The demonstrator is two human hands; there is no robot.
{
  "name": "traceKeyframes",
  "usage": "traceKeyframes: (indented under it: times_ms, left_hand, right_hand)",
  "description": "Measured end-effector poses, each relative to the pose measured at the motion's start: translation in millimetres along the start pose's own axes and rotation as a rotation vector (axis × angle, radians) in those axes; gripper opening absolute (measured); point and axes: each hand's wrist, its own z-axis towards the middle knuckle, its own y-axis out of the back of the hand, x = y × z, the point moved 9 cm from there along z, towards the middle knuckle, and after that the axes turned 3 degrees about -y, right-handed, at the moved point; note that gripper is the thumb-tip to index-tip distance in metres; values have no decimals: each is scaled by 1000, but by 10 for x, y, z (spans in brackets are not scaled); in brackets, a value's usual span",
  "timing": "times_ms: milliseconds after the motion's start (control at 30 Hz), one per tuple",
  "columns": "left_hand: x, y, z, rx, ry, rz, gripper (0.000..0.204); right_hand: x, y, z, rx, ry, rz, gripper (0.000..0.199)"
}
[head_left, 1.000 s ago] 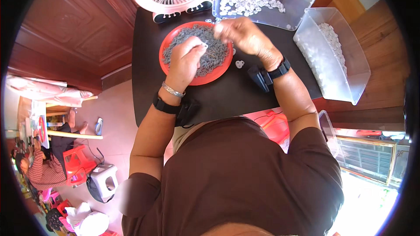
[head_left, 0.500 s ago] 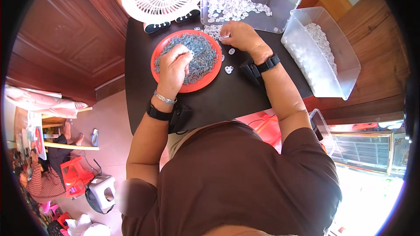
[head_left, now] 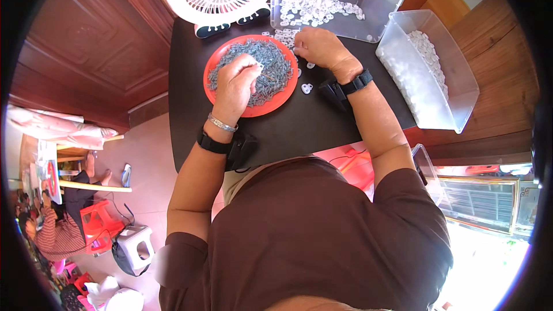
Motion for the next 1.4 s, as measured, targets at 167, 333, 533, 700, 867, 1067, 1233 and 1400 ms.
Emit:
traceKeyframes:
  times_ms: [167,333,533,700,867,1067,1233,1400]
  left_hand:
    - [13,3,-1,4,19,-20,13]
    - [5,-11,0,8,20,-37,14]
    - [26,6,6,-3,42,-73,14]
    - [34,9,0,-23,42,-80,14]
    - [95,-40,-10,-3,53,-59,12]
    - [106,-44,-9,4,62,-82,13]
    - [101,-40,-6,5,54,-61,14]
    - [109,-78,-6,41,71,-57,17]
  right_hand:
    - [119,-11,11,-65,50,-170,15]
    - [58,-59,21,-71,45,-221,18]
    - [53,74,8,-107,21,-136,17]
    - [107,-26,-9,205,-211,1022,19]
    - [504,-137,-82,387,-111,1495,17]
    - [603,-209,-114,461,-136,1486,20]
    - [626,-248,-119,480,-175,1571,18]
    - [670,-309,-119,494,-156,1611,17]
